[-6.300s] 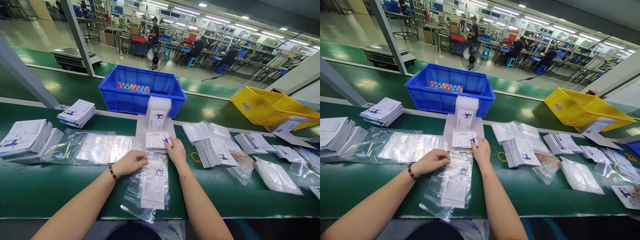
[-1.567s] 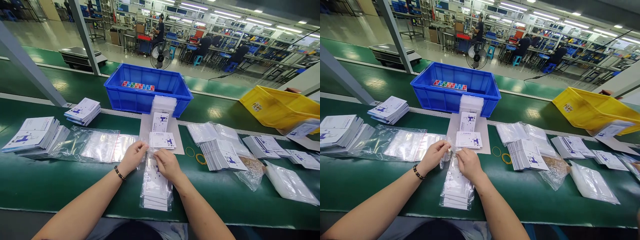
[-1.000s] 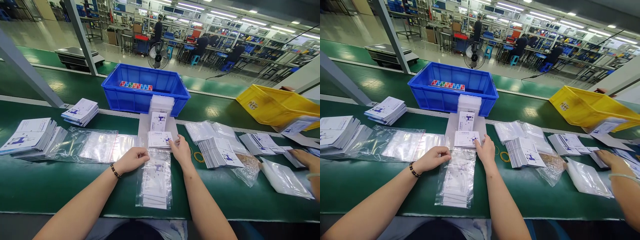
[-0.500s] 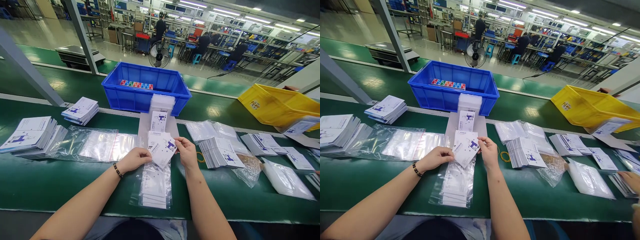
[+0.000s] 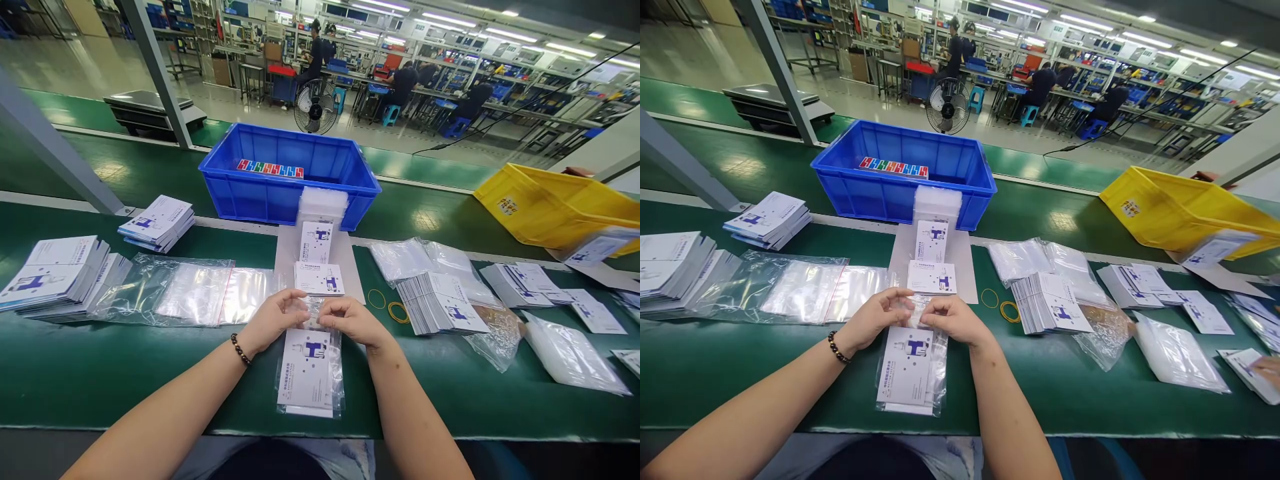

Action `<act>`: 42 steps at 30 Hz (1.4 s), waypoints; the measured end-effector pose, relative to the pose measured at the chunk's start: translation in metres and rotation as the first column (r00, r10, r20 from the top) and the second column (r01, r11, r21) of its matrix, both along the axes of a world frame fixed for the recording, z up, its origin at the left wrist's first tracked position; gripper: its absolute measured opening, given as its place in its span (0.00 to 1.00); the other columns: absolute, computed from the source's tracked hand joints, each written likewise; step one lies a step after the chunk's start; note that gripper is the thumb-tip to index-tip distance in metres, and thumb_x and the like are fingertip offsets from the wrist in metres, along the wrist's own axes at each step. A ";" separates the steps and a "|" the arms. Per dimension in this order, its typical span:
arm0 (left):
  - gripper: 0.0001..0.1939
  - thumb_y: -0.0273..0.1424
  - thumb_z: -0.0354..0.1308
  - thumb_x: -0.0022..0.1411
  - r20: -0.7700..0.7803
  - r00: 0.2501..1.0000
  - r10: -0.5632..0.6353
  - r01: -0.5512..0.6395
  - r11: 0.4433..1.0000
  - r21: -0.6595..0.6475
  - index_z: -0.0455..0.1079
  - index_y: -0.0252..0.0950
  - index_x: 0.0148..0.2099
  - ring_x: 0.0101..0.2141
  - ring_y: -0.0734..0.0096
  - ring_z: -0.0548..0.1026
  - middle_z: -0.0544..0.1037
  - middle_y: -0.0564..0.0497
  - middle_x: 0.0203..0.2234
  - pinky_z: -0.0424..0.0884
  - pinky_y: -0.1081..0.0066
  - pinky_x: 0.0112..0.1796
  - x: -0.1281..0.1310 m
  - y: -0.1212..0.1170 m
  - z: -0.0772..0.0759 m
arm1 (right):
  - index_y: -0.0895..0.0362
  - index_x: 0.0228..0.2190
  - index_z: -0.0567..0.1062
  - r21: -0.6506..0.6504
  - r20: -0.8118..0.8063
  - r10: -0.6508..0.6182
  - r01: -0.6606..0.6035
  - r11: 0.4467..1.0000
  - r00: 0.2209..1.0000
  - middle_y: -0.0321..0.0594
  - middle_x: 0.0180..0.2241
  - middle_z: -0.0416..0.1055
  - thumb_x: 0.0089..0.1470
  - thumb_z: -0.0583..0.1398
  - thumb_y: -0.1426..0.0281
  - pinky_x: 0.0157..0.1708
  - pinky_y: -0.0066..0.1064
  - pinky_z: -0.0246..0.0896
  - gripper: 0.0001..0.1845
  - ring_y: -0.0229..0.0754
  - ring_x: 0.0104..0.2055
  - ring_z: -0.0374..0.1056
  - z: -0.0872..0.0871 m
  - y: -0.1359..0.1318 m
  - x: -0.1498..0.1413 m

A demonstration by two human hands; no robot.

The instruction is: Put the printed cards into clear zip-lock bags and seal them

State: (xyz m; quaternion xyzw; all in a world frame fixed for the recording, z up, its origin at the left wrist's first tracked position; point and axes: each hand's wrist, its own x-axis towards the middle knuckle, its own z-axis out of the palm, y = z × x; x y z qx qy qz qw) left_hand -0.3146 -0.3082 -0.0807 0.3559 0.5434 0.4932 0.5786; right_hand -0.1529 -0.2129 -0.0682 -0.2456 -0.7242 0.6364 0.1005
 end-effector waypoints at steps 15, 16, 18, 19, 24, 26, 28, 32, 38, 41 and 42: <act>0.07 0.31 0.54 0.50 -0.275 0.961 0.001 0.011 0.999 0.041 0.65 0.32 0.24 0.23 0.77 0.65 0.68 0.55 0.19 0.62 0.76 0.25 0.003 -0.001 0.003 | 0.59 0.19 0.67 0.179 0.051 -0.195 0.183 0.967 0.980 0.33 0.19 0.62 0.43 0.57 0.71 0.24 0.25 0.52 0.06 0.32 0.23 0.56 -0.003 -0.015 -0.012; 0.08 0.32 0.54 0.50 -0.278 0.961 -0.009 0.020 0.999 0.037 0.65 0.32 0.24 0.23 0.76 0.65 0.68 0.54 0.20 0.63 0.76 0.26 0.004 -0.001 0.003 | 0.59 0.19 0.67 0.211 0.057 -0.190 0.174 0.962 0.980 0.33 0.20 0.62 0.43 0.57 0.71 0.24 0.25 0.52 0.06 0.33 0.23 0.56 -0.002 -0.016 -0.013; 0.08 0.32 0.54 0.50 -0.288 0.957 -0.026 0.036 0.999 0.031 0.65 0.32 0.24 0.23 0.75 0.66 0.69 0.53 0.20 0.63 0.75 0.25 0.007 -0.001 0.002 | 0.59 0.20 0.68 0.266 0.065 -0.171 0.148 0.952 0.983 0.33 0.20 0.62 0.44 0.57 0.71 0.24 0.25 0.52 0.06 0.33 0.23 0.56 -0.001 -0.019 -0.014; 0.09 0.33 0.54 0.50 -0.299 0.954 -0.038 0.049 0.998 0.030 0.65 0.32 0.24 0.23 0.75 0.67 0.69 0.53 0.21 0.63 0.75 0.25 0.007 -0.001 0.003 | 0.59 0.20 0.68 0.286 0.066 -0.159 0.133 0.949 0.985 0.33 0.20 0.62 0.44 0.57 0.71 0.24 0.25 0.52 0.06 0.33 0.24 0.57 -0.001 -0.019 -0.014; 0.09 0.35 0.53 0.52 -0.504 0.862 -0.058 0.132 0.985 0.113 0.67 0.34 0.30 0.29 0.71 0.69 0.72 0.51 0.26 0.65 0.73 0.30 -0.008 -0.001 0.010 | 0.59 0.20 0.69 0.309 0.061 -0.137 0.112 0.945 0.989 0.34 0.21 0.63 0.45 0.56 0.72 0.25 0.25 0.52 0.06 0.33 0.24 0.57 0.001 -0.013 -0.009; 0.10 0.37 0.50 0.55 -0.672 0.740 0.045 0.071 0.987 0.145 0.66 0.35 0.30 0.29 0.71 0.68 0.72 0.51 0.26 0.63 0.73 0.30 -0.023 -0.001 0.014 | 0.59 0.19 0.69 0.334 0.052 -0.158 0.132 0.933 0.986 0.34 0.21 0.64 0.46 0.56 0.72 0.26 0.26 0.53 0.07 0.34 0.25 0.58 0.001 -0.009 -0.006; 0.13 0.38 0.46 0.57 -0.825 0.561 0.076 -0.006 0.996 0.088 0.64 0.36 0.27 0.25 0.70 0.67 0.70 0.52 0.22 0.60 0.73 0.26 -0.038 -0.001 0.016 | 0.58 0.21 0.71 0.374 0.035 -0.183 0.157 0.914 0.983 0.35 0.23 0.64 0.46 0.56 0.71 0.28 0.27 0.54 0.06 0.35 0.26 0.59 -0.001 -0.006 -0.004; 0.14 0.40 0.51 0.50 -0.935 0.292 -0.203 -0.055 0.972 -0.228 0.60 0.36 0.21 0.21 0.67 0.66 0.69 0.50 0.17 0.54 0.73 0.22 -0.055 -0.002 0.011 | 0.56 0.29 0.73 0.482 -0.029 -0.307 0.283 0.829 0.951 0.37 0.29 0.65 0.44 0.59 0.70 0.34 0.31 0.56 0.06 0.38 0.32 0.61 -0.007 -0.005 -0.004; 0.11 0.30 0.46 0.52 -0.923 0.331 -0.194 -0.023 0.977 -0.213 0.59 0.36 0.20 0.23 0.66 0.67 0.70 0.48 0.19 0.53 0.73 0.22 -0.057 0.000 0.008 | 0.56 0.26 0.73 0.479 -0.165 -0.399 0.427 0.767 0.902 0.37 0.25 0.65 0.46 0.57 0.70 0.33 0.32 0.58 0.04 0.38 0.30 0.61 -0.008 -0.011 -0.010; 0.13 0.37 0.46 0.54 -0.795 0.601 -0.085 -0.010 0.993 -0.114 0.58 0.37 0.21 0.20 0.70 0.64 0.66 0.53 0.17 0.55 0.74 0.22 -0.049 0.000 0.015 | 0.57 0.27 0.72 0.329 -0.147 -0.402 0.428 0.842 0.904 0.39 0.26 0.68 0.47 0.56 0.66 0.32 0.32 0.60 0.08 0.38 0.29 0.63 -0.010 -0.019 -0.019; 0.14 0.39 0.46 0.54 -0.725 0.684 -0.075 0.004 0.995 -0.099 0.58 0.37 0.21 0.19 0.72 0.63 0.64 0.54 0.16 0.56 0.75 0.21 -0.045 -0.001 0.016 | 0.58 0.31 0.72 0.246 -0.123 -0.394 0.413 0.877 0.911 0.39 0.26 0.68 0.48 0.56 0.64 0.30 0.32 0.61 0.10 0.38 0.28 0.64 -0.012 -0.022 -0.022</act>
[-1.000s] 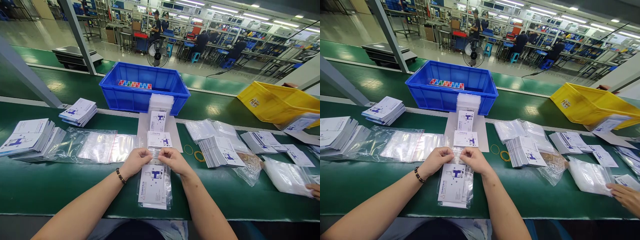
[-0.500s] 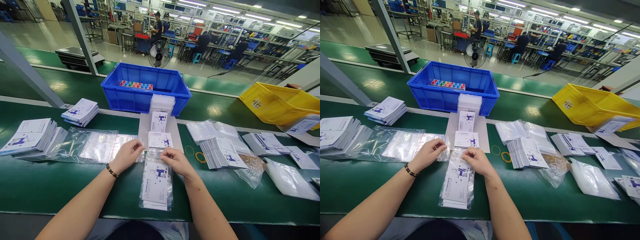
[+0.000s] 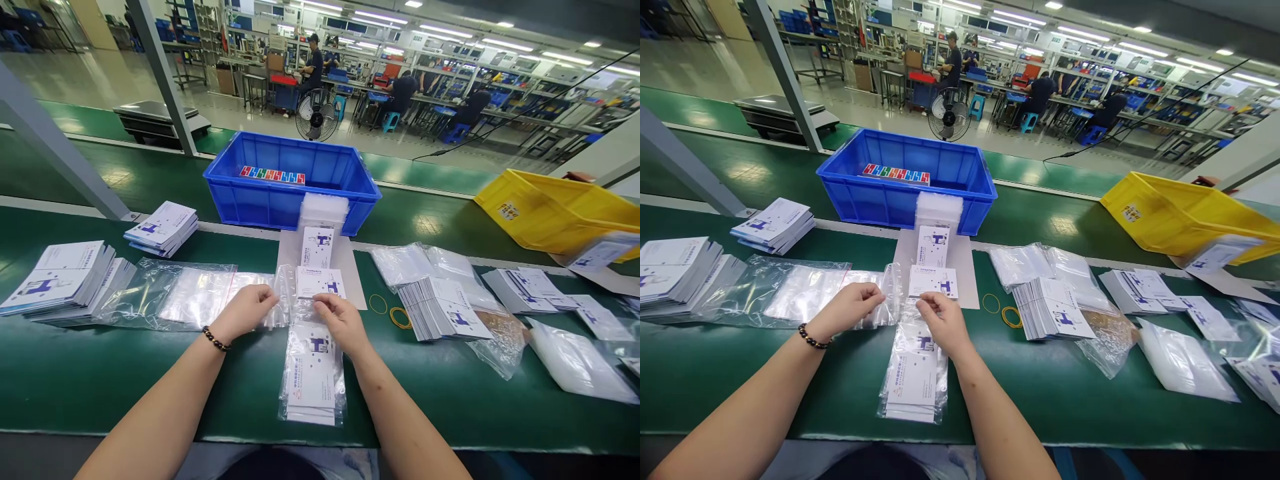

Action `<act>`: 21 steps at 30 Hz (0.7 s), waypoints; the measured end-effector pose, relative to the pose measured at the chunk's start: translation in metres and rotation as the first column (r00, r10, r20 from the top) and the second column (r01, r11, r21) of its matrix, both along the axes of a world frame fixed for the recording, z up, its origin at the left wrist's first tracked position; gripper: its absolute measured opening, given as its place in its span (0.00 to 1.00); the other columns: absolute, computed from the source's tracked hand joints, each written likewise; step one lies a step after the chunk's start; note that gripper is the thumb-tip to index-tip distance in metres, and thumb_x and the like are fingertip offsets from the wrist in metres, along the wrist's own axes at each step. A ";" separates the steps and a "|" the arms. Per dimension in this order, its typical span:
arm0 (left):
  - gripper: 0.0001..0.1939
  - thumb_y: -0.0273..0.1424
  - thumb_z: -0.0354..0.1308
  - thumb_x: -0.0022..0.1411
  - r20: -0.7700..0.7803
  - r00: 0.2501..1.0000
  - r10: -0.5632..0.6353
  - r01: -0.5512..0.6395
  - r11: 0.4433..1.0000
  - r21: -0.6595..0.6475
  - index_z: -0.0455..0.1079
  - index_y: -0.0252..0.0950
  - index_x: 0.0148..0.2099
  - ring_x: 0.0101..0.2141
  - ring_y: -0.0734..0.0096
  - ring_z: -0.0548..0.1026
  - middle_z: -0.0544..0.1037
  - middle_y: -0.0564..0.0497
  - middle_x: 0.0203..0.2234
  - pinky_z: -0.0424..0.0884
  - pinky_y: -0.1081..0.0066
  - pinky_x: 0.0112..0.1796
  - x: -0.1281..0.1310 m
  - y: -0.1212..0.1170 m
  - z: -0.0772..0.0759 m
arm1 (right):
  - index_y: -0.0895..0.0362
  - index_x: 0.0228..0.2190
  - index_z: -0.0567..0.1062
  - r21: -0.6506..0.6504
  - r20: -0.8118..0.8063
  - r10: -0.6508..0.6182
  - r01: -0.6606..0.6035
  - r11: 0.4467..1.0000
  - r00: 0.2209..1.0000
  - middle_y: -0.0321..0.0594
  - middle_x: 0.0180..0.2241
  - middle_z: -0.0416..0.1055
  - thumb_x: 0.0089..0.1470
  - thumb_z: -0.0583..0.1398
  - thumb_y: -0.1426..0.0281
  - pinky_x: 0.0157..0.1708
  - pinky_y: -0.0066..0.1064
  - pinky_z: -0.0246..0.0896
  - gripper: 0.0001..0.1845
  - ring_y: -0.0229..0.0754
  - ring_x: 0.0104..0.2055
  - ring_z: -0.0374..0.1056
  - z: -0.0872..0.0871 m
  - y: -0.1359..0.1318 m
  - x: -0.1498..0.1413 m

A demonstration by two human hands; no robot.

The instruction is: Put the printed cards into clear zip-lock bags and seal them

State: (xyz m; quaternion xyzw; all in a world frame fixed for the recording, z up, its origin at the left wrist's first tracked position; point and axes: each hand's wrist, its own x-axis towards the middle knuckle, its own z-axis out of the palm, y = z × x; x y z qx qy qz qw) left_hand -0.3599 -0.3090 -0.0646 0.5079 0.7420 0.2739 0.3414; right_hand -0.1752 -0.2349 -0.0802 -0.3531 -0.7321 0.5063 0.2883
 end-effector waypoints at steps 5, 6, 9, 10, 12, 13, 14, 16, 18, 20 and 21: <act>0.20 0.44 0.49 0.52 0.144 0.989 -0.038 0.035 0.999 0.029 0.55 0.36 0.17 0.17 0.76 0.58 0.59 0.57 0.12 0.52 0.76 0.19 0.024 -0.001 -0.003 | 0.59 0.40 0.69 0.020 0.023 -0.016 0.015 1.000 1.000 0.37 0.23 0.68 0.49 0.55 0.67 0.26 0.30 0.62 0.16 0.37 0.23 0.65 -0.009 -0.014 -0.011; 0.21 0.44 0.49 0.52 0.137 0.990 -0.043 0.036 0.998 0.052 0.54 0.36 0.16 0.17 0.76 0.57 0.57 0.57 0.12 0.52 0.76 0.19 0.027 -0.001 -0.004 | 0.59 0.39 0.71 0.155 0.035 -0.040 0.034 0.987 0.999 0.39 0.25 0.68 0.50 0.53 0.69 0.28 0.31 0.62 0.14 0.38 0.25 0.65 -0.010 -0.015 -0.011; 0.20 0.42 0.48 0.54 0.243 0.969 -0.048 0.015 0.991 0.133 0.57 0.35 0.17 0.17 0.77 0.57 0.58 0.57 0.13 0.54 0.76 0.21 0.036 0.001 -0.007 | 0.58 0.36 0.73 0.498 0.059 -0.029 -0.004 0.867 0.998 0.43 0.27 0.69 0.53 0.50 0.73 0.32 0.31 0.61 0.14 0.40 0.31 0.65 -0.009 -0.018 -0.009; 0.19 0.42 0.47 0.55 0.301 0.953 -0.038 -0.007 0.989 0.146 0.60 0.34 0.19 0.18 0.77 0.59 0.61 0.57 0.14 0.55 0.76 0.21 0.038 0.001 -0.008 | 0.58 0.36 0.73 0.558 0.071 -0.012 -0.030 0.829 0.997 0.43 0.27 0.69 0.53 0.49 0.74 0.31 0.31 0.61 0.14 0.40 0.31 0.65 -0.009 -0.018 -0.009; 0.17 0.40 0.47 0.55 0.393 0.920 0.002 -0.066 0.986 0.151 0.63 0.34 0.21 0.18 0.78 0.60 0.63 0.56 0.14 0.57 0.76 0.22 0.041 0.003 -0.009 | 0.57 0.38 0.73 0.620 0.093 0.000 -0.058 0.782 0.996 0.43 0.27 0.68 0.53 0.49 0.74 0.30 0.31 0.61 0.15 0.40 0.30 0.64 -0.008 -0.019 -0.009; 0.17 0.39 0.46 0.55 0.426 0.904 0.026 -0.096 0.985 0.145 0.63 0.34 0.21 0.17 0.78 0.61 0.63 0.56 0.14 0.58 0.76 0.21 0.042 0.003 -0.009 | 0.57 0.38 0.73 0.633 0.095 -0.002 -0.059 0.772 0.996 0.43 0.27 0.69 0.52 0.50 0.74 0.30 0.32 0.61 0.14 0.40 0.30 0.64 -0.007 -0.019 -0.010; 0.16 0.38 0.46 0.55 0.453 0.890 0.047 -0.122 0.983 0.139 0.63 0.34 0.20 0.17 0.78 0.61 0.63 0.56 0.13 0.57 0.76 0.21 0.043 0.003 -0.010 | 0.58 0.38 0.72 0.639 0.089 -0.006 -0.053 0.768 0.996 0.44 0.29 0.69 0.52 0.51 0.73 0.31 0.33 0.61 0.14 0.41 0.31 0.64 -0.007 -0.020 -0.011; 0.15 0.37 0.47 0.54 0.477 0.876 0.075 -0.158 0.978 0.137 0.61 0.34 0.19 0.16 0.78 0.60 0.61 0.57 0.12 0.57 0.76 0.20 0.044 0.003 -0.011 | 0.58 0.38 0.72 0.631 0.075 -0.011 -0.039 0.775 0.997 0.44 0.30 0.69 0.50 0.53 0.72 0.32 0.34 0.61 0.12 0.42 0.33 0.64 -0.005 -0.021 -0.012; 0.15 0.37 0.49 0.53 0.448 0.889 0.094 -0.178 0.972 0.151 0.61 0.34 0.19 0.17 0.78 0.60 0.61 0.57 0.12 0.56 0.76 0.20 0.045 0.003 -0.012 | 0.58 0.35 0.72 0.612 0.077 -0.017 -0.034 0.790 0.997 0.44 0.30 0.69 0.49 0.55 0.71 0.33 0.34 0.60 0.11 0.42 0.33 0.64 -0.003 -0.022 -0.012; 0.15 0.37 0.50 0.53 0.387 0.918 0.087 -0.172 0.966 0.192 0.61 0.34 0.19 0.18 0.78 0.60 0.62 0.57 0.13 0.57 0.76 0.21 0.045 0.002 -0.013 | 0.57 0.32 0.72 0.588 0.090 -0.032 -0.027 0.809 0.995 0.42 0.27 0.69 0.49 0.54 0.71 0.31 0.34 0.59 0.08 0.41 0.31 0.63 -0.001 -0.023 -0.012; 0.15 0.37 0.50 0.53 0.358 0.930 0.078 -0.163 0.963 0.214 0.61 0.34 0.19 0.19 0.77 0.61 0.63 0.57 0.14 0.57 0.76 0.22 0.046 0.002 -0.014 | 0.57 0.30 0.72 0.572 0.096 -0.038 -0.024 0.820 0.995 0.41 0.26 0.68 0.49 0.54 0.71 0.30 0.33 0.58 0.07 0.40 0.30 0.63 0.000 -0.023 -0.011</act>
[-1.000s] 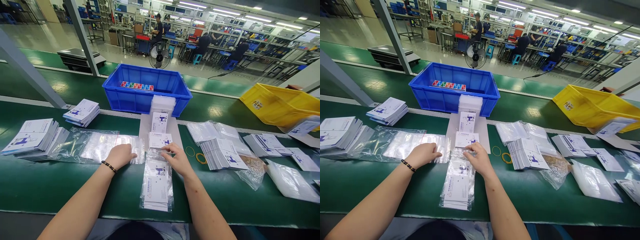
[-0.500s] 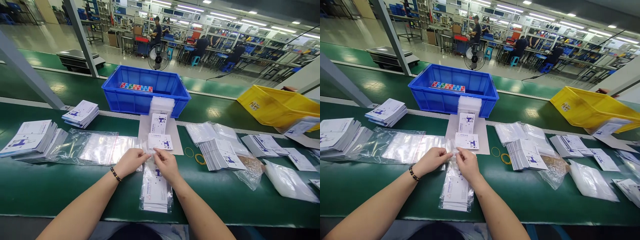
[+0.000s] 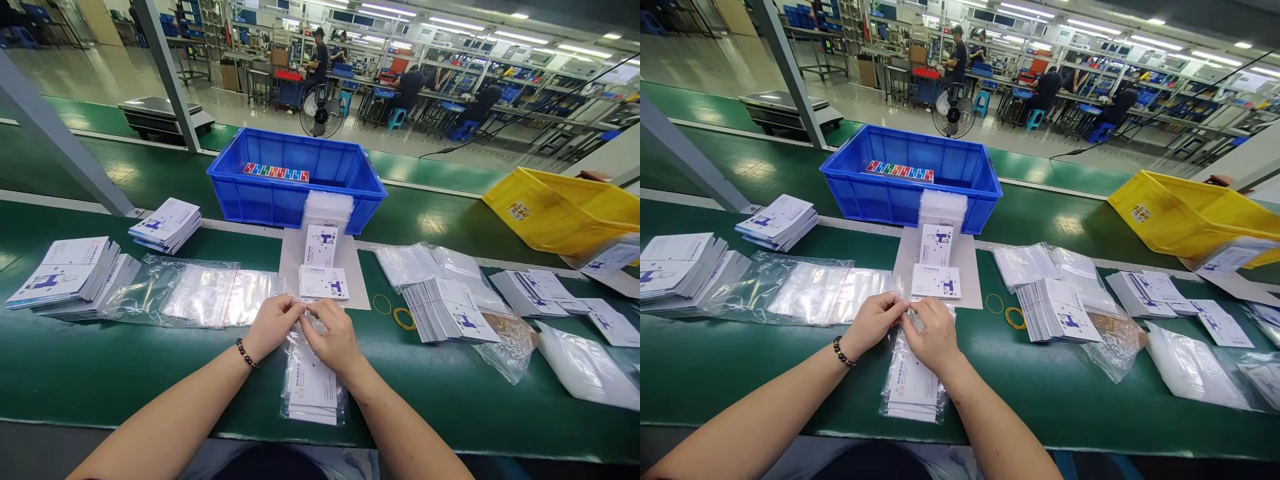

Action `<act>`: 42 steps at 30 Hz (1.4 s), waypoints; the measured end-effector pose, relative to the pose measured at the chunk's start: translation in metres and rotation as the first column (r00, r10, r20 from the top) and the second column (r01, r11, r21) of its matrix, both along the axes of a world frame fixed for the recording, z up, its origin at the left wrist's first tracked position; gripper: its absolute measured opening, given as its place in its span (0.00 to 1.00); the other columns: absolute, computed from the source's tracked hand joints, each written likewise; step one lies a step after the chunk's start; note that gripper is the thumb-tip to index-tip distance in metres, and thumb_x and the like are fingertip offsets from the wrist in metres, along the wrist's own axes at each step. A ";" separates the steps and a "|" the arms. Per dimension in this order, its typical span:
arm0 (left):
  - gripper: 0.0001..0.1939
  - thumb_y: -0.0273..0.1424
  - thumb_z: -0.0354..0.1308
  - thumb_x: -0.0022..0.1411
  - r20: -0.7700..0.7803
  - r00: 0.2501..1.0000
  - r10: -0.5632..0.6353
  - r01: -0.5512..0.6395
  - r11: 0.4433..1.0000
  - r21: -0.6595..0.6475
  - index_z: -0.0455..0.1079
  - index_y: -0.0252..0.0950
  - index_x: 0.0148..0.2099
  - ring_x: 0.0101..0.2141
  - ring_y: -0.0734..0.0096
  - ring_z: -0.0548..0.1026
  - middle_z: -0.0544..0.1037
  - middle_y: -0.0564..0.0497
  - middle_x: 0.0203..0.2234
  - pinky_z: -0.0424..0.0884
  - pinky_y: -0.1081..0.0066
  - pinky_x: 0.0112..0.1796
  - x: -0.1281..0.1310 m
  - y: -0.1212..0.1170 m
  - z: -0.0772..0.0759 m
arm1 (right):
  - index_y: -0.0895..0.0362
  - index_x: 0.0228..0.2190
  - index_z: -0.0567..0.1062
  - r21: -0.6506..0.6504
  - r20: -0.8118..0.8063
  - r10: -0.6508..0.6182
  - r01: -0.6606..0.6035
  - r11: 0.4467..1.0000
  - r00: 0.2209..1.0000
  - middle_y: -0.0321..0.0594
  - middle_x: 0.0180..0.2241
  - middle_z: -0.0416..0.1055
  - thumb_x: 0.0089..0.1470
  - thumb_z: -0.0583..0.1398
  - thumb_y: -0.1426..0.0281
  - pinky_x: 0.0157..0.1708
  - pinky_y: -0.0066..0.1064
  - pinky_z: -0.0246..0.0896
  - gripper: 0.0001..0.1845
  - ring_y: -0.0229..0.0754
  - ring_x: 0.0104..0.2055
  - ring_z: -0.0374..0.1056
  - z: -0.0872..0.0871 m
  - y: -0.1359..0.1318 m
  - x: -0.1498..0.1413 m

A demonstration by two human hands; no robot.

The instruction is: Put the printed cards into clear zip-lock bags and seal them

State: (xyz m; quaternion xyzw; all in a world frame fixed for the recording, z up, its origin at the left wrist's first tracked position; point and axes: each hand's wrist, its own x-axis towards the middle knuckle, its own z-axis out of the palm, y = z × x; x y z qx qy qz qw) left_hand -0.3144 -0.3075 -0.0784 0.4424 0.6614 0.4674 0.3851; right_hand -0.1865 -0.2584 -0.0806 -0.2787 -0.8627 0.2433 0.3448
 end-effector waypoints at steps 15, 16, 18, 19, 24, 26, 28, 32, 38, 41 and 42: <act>0.16 0.35 0.47 0.54 -0.124 0.982 -0.143 0.143 0.990 -0.011 0.57 0.35 0.18 0.19 0.77 0.60 0.61 0.56 0.14 0.56 0.75 0.22 0.004 -0.004 0.006 | 0.58 0.28 0.68 0.252 0.011 -0.159 0.151 0.956 0.987 0.42 0.26 0.63 0.54 0.49 0.71 0.31 0.33 0.55 0.09 0.41 0.30 0.59 -0.003 0.009 0.006; 0.17 0.36 0.48 0.54 -0.052 0.992 -0.112 0.111 0.993 -0.031 0.57 0.35 0.17 0.18 0.77 0.59 0.60 0.57 0.13 0.56 0.76 0.22 0.001 -0.003 0.006 | 0.58 0.32 0.69 0.272 0.013 -0.106 0.098 0.957 0.994 0.44 0.29 0.64 0.53 0.51 0.69 0.31 0.33 0.56 0.09 0.42 0.32 0.59 -0.002 0.008 0.007; 0.18 0.39 0.47 0.54 0.066 0.995 -0.072 0.077 0.994 -0.074 0.57 0.35 0.17 0.17 0.78 0.57 0.58 0.57 0.12 0.55 0.76 0.20 -0.006 -0.002 0.007 | 0.57 0.33 0.70 0.298 0.066 -0.019 -0.001 0.955 0.998 0.44 0.30 0.64 0.52 0.52 0.68 0.31 0.33 0.56 0.09 0.42 0.32 0.59 0.000 0.006 0.007; 0.18 0.40 0.47 0.55 0.080 0.995 -0.055 0.060 0.996 -0.071 0.58 0.35 0.18 0.16 0.78 0.57 0.59 0.57 0.12 0.55 0.76 0.20 -0.009 -0.002 0.008 | 0.57 0.32 0.71 0.286 0.102 0.014 -0.042 0.957 0.995 0.43 0.28 0.64 0.53 0.51 0.69 0.30 0.33 0.55 0.09 0.41 0.31 0.59 0.000 0.006 0.007; 0.08 0.33 0.49 0.55 -0.349 0.937 -0.028 0.142 0.942 0.304 0.66 0.36 0.35 0.36 0.67 0.66 0.71 0.49 0.31 0.61 0.68 0.38 -0.022 -0.006 0.017 | 0.57 0.28 0.70 -0.053 0.073 0.212 -0.208 0.977 0.975 0.39 0.24 0.66 0.54 0.49 0.73 0.29 0.29 0.56 0.11 0.38 0.28 0.61 0.009 0.014 0.015; 0.06 0.30 0.51 0.54 -0.501 0.840 -0.207 0.374 0.890 0.260 0.67 0.38 0.35 0.37 0.66 0.65 0.72 0.49 0.30 0.59 0.67 0.41 -0.025 -0.007 0.020 | 0.56 0.27 0.70 -0.225 0.056 0.292 -0.273 0.935 0.955 0.38 0.24 0.66 0.54 0.50 0.72 0.29 0.28 0.56 0.10 0.37 0.28 0.62 0.015 0.020 0.021; 0.05 0.30 0.51 0.54 -0.556 0.764 -0.326 0.472 0.871 0.139 0.67 0.37 0.29 0.33 0.67 0.65 0.71 0.51 0.24 0.60 0.68 0.38 -0.027 -0.008 0.022 | 0.56 0.21 0.68 -0.374 0.091 0.356 -0.300 0.878 0.930 0.35 0.21 0.63 0.52 0.53 0.70 0.26 0.26 0.55 0.09 0.35 0.24 0.59 0.020 0.026 0.028; 0.08 0.31 0.50 0.54 -0.515 0.774 -0.367 0.432 0.902 0.005 0.63 0.36 0.25 0.29 0.69 0.65 0.69 0.52 0.22 0.60 0.71 0.32 -0.030 -0.008 0.023 | 0.57 0.14 0.64 -0.442 0.080 0.371 -0.301 0.845 0.925 0.33 0.19 0.58 0.49 0.56 0.67 0.24 0.26 0.53 0.15 0.34 0.23 0.56 0.018 0.038 0.036; 0.09 0.33 0.47 0.55 -0.261 0.853 -0.452 0.434 0.892 -0.127 0.61 0.36 0.26 0.23 0.74 0.63 0.66 0.55 0.21 0.58 0.75 0.25 -0.027 -0.007 0.018 | 0.55 0.29 0.76 -0.050 0.187 -0.218 0.231 0.972 0.958 0.44 0.38 0.63 0.49 0.55 0.67 0.39 0.38 0.55 0.10 0.45 0.38 0.59 -0.018 0.062 0.032; 0.09 0.35 0.49 0.54 -0.201 0.855 -0.478 0.457 0.878 -0.142 0.63 0.35 0.27 0.23 0.74 0.63 0.67 0.55 0.21 0.59 0.75 0.25 -0.025 -0.006 0.016 | 0.56 0.35 0.76 0.059 0.347 -0.434 0.443 0.895 0.831 0.47 0.44 0.62 0.49 0.55 0.66 0.41 0.41 0.53 0.13 0.49 0.43 0.57 -0.027 0.071 0.030; 0.09 0.35 0.49 0.53 -0.195 0.851 -0.488 0.466 0.872 -0.149 0.63 0.35 0.26 0.23 0.75 0.63 0.67 0.55 0.21 0.60 0.75 0.25 -0.024 -0.006 0.016 | 0.57 0.38 0.74 0.063 0.391 -0.472 0.489 0.870 0.790 0.48 0.44 0.62 0.50 0.54 0.65 0.41 0.40 0.53 0.15 0.50 0.43 0.58 -0.028 0.073 0.029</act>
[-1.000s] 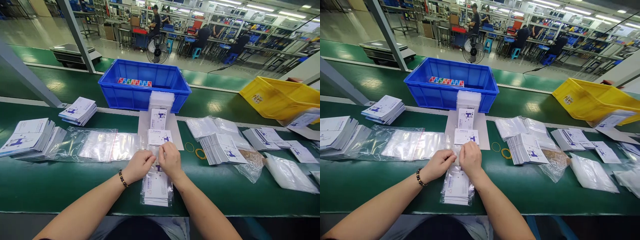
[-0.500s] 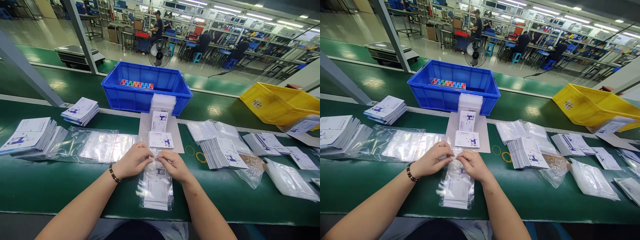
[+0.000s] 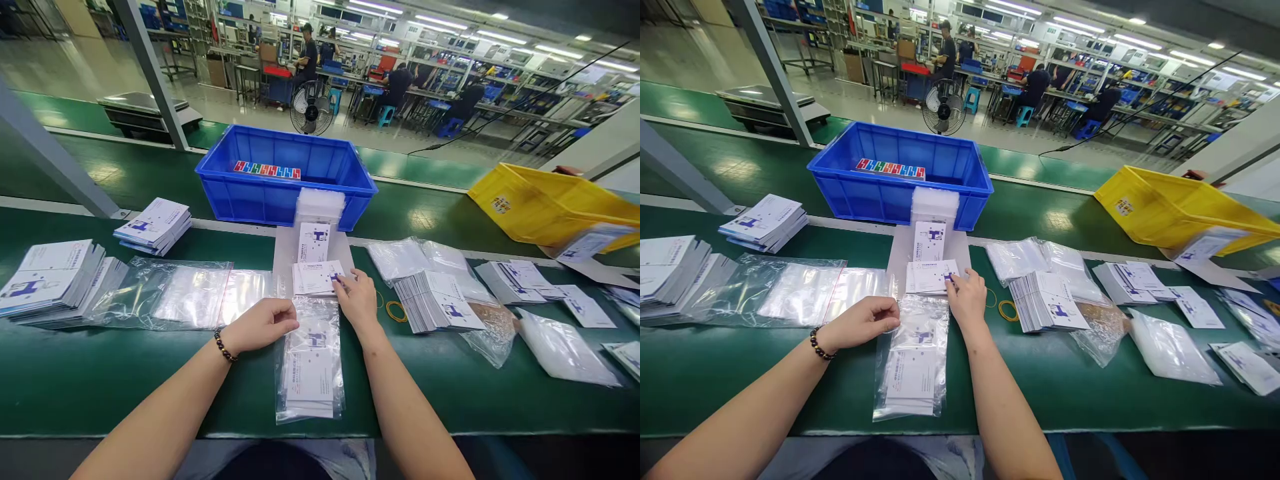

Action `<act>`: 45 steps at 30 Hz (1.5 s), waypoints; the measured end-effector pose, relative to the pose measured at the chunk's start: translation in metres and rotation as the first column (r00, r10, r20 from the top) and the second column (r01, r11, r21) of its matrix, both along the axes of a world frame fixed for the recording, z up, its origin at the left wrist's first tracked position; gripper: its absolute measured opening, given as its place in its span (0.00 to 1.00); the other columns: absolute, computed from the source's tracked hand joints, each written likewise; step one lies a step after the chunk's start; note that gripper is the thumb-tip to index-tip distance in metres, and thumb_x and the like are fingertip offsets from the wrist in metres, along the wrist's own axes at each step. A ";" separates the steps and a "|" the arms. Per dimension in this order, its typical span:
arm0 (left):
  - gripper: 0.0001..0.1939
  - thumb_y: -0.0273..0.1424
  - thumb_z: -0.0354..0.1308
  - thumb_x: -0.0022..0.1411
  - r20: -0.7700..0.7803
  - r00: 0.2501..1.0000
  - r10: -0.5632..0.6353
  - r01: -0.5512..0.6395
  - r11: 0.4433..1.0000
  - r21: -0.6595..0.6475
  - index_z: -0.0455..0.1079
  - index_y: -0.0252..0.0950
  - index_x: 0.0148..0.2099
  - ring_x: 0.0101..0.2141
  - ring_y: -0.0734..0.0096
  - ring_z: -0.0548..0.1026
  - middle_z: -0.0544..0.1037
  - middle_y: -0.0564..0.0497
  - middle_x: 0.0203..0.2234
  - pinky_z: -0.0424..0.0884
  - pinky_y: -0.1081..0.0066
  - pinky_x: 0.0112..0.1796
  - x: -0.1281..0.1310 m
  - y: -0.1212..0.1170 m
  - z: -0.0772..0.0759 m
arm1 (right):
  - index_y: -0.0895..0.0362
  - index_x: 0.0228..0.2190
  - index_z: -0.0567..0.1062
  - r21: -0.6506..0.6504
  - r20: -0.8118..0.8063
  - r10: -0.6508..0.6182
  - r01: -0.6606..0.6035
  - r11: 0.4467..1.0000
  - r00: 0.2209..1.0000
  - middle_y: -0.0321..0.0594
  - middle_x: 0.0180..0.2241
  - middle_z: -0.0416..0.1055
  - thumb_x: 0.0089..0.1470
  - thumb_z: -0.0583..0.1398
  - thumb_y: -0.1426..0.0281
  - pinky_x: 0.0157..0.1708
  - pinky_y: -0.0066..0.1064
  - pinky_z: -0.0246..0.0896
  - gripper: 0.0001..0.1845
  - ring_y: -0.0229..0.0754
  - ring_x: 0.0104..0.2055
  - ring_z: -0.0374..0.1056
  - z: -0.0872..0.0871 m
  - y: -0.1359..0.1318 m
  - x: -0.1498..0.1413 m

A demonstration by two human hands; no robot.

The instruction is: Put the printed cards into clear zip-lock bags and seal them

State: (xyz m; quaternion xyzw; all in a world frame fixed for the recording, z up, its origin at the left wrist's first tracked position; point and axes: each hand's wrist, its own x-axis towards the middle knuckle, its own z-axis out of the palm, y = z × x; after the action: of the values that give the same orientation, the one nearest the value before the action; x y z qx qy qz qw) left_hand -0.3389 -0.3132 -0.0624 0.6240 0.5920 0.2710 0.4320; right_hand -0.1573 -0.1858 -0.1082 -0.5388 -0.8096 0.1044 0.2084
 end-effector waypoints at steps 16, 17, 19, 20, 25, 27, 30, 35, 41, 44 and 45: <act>0.09 0.33 0.49 0.52 -0.041 0.999 0.003 -0.004 1.000 -0.015 0.65 0.35 0.25 0.24 0.74 0.65 0.67 0.54 0.21 0.60 0.75 0.27 0.012 0.004 -0.009 | 0.60 0.34 0.71 -0.125 0.206 -0.106 0.133 0.983 0.973 0.48 0.34 0.68 0.53 0.52 0.65 0.34 0.34 0.52 0.13 0.48 0.38 0.63 0.016 0.000 -0.004; 0.09 0.33 0.49 0.52 -0.040 0.999 0.005 -0.005 1.000 -0.015 0.65 0.35 0.25 0.24 0.74 0.65 0.67 0.54 0.21 0.60 0.75 0.26 0.012 0.003 -0.009 | 0.60 0.32 0.70 -0.133 0.197 -0.117 0.145 0.981 0.973 0.48 0.33 0.67 0.53 0.52 0.64 0.33 0.33 0.52 0.13 0.47 0.37 0.63 0.016 0.000 -0.004; 0.09 0.33 0.50 0.52 -0.035 0.999 0.003 -0.004 1.000 -0.012 0.65 0.35 0.25 0.24 0.74 0.65 0.68 0.54 0.21 0.60 0.75 0.27 0.012 0.003 -0.009 | 0.59 0.30 0.69 -0.137 0.168 -0.139 0.163 0.977 0.976 0.46 0.32 0.66 0.52 0.53 0.64 0.32 0.33 0.52 0.11 0.46 0.36 0.63 0.016 0.000 -0.005; 0.09 0.33 0.50 0.52 -0.033 0.999 0.003 -0.004 1.000 -0.010 0.65 0.35 0.25 0.24 0.74 0.65 0.68 0.54 0.21 0.60 0.75 0.27 0.013 0.003 -0.009 | 0.59 0.30 0.68 -0.131 0.148 -0.147 0.167 0.977 0.978 0.46 0.33 0.66 0.51 0.53 0.65 0.32 0.33 0.52 0.10 0.46 0.36 0.63 0.015 -0.001 -0.005; 0.09 0.32 0.50 0.52 -0.041 0.999 0.013 -0.013 1.000 0.007 0.65 0.35 0.25 0.24 0.74 0.65 0.68 0.54 0.21 0.60 0.75 0.27 0.013 0.002 -0.007 | 0.57 0.27 0.64 -0.113 -0.008 -0.174 0.172 0.979 0.985 0.44 0.32 0.63 0.47 0.55 0.68 0.32 0.34 0.52 0.05 0.46 0.36 0.60 0.010 0.001 -0.005; 0.09 0.33 0.50 0.52 -0.036 0.999 0.014 -0.013 1.000 0.007 0.66 0.35 0.25 0.25 0.74 0.65 0.68 0.54 0.22 0.61 0.75 0.27 0.012 0.001 -0.007 | 0.56 0.23 0.63 -0.179 -0.165 -0.213 0.183 0.967 0.963 0.41 0.30 0.63 0.45 0.55 0.68 0.32 0.34 0.52 0.05 0.45 0.33 0.60 0.007 0.005 -0.002; 0.09 0.34 0.49 0.53 -0.025 1.000 0.017 -0.017 1.000 -0.003 0.66 0.35 0.25 0.25 0.74 0.65 0.69 0.54 0.22 0.61 0.75 0.27 0.011 0.001 -0.007 | 0.56 0.19 0.61 -0.264 -0.379 -0.283 0.190 0.945 0.881 0.38 0.26 0.62 0.43 0.55 0.67 0.32 0.34 0.54 0.07 0.43 0.30 0.60 0.003 0.015 0.009; 0.09 0.33 0.49 0.53 -0.006 1.000 0.017 -0.017 1.000 0.002 0.65 0.35 0.25 0.25 0.73 0.66 0.69 0.53 0.23 0.62 0.74 0.27 0.009 0.001 -0.006 | 0.56 0.22 0.61 -0.318 -0.525 -0.324 0.172 0.932 0.787 0.38 0.26 0.66 0.46 0.52 0.63 0.26 0.32 0.58 0.09 0.39 0.26 0.63 0.001 0.025 0.022; 0.09 0.32 0.49 0.54 0.031 0.999 -0.028 0.028 0.999 0.018 0.66 0.35 0.26 0.26 0.74 0.66 0.70 0.53 0.24 0.62 0.74 0.29 0.011 0.003 -0.008 | 0.56 0.22 0.61 -0.350 -0.884 -0.278 -0.137 0.927 0.377 0.32 0.23 0.67 0.39 0.60 0.60 0.20 0.25 0.58 0.15 0.33 0.22 0.62 0.020 0.005 0.011; 0.08 0.32 0.50 0.53 0.088 0.996 0.004 -0.004 1.000 -0.004 0.67 0.34 0.27 0.28 0.73 0.67 0.71 0.52 0.26 0.64 0.74 0.31 0.012 0.004 -0.010 | 0.56 0.22 0.60 -0.408 -0.877 -0.288 -0.279 0.869 0.386 0.27 0.15 0.62 0.38 0.61 0.60 0.18 0.23 0.56 0.16 0.32 0.18 0.60 0.029 -0.008 0.006; 0.08 0.32 0.51 0.53 0.110 0.994 0.023 -0.022 1.000 -0.012 0.68 0.34 0.27 0.29 0.72 0.68 0.71 0.52 0.26 0.64 0.73 0.31 0.012 0.005 -0.011 | 0.56 0.22 0.60 -0.422 -0.869 -0.285 -0.307 0.853 0.405 0.27 0.15 0.62 0.39 0.61 0.61 0.17 0.23 0.56 0.16 0.32 0.17 0.59 0.031 -0.011 0.005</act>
State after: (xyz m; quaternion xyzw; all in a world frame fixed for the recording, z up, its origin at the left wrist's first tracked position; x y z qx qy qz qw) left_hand -0.3268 -0.3086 -0.0734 0.5990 0.5758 0.3067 0.4643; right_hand -0.1522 -0.1969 -0.0772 -0.4212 -0.5038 0.5975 0.4602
